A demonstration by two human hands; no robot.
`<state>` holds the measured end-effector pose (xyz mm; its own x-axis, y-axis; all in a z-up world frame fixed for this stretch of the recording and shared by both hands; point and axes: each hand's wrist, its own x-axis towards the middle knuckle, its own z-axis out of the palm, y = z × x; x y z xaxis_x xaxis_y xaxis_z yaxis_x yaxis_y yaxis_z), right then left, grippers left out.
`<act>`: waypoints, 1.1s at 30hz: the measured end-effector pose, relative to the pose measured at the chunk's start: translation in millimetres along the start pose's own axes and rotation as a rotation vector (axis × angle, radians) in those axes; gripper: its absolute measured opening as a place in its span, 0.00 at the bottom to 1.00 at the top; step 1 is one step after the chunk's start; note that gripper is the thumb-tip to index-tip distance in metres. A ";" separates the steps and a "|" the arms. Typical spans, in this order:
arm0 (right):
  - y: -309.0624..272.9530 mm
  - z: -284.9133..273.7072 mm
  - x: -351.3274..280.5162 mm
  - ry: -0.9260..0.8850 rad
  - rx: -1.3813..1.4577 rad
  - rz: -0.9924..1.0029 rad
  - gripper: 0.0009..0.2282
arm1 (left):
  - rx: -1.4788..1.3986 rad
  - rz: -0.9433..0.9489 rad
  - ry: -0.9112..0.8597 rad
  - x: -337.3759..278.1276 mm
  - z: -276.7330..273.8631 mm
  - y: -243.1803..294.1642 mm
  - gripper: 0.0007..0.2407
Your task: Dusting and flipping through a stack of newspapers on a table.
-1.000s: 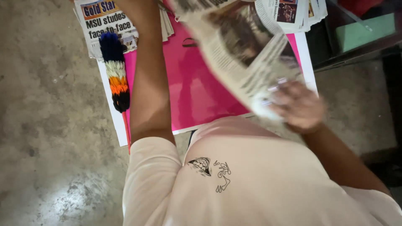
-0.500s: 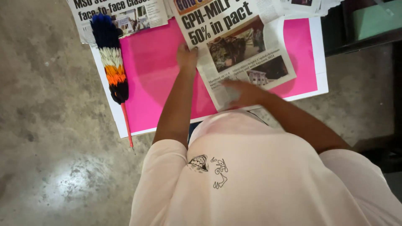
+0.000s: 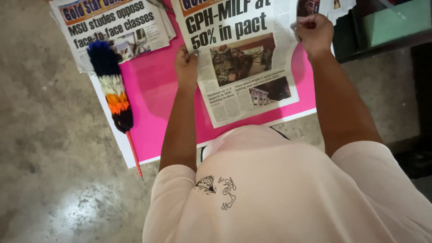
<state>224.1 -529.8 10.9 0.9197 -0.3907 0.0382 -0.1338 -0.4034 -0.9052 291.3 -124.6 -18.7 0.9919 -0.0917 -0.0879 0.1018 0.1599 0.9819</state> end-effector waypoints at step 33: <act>-16.3 -23.4 -5.9 -0.164 0.428 0.348 0.10 | -0.020 -0.002 0.012 14.9 24.7 17.4 0.08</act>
<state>212.1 -540.3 35.2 0.8981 -0.2933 -0.3277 -0.3087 0.1102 -0.9448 306.0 -147.5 1.2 0.9926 -0.0800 -0.0917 0.1049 0.1795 0.9782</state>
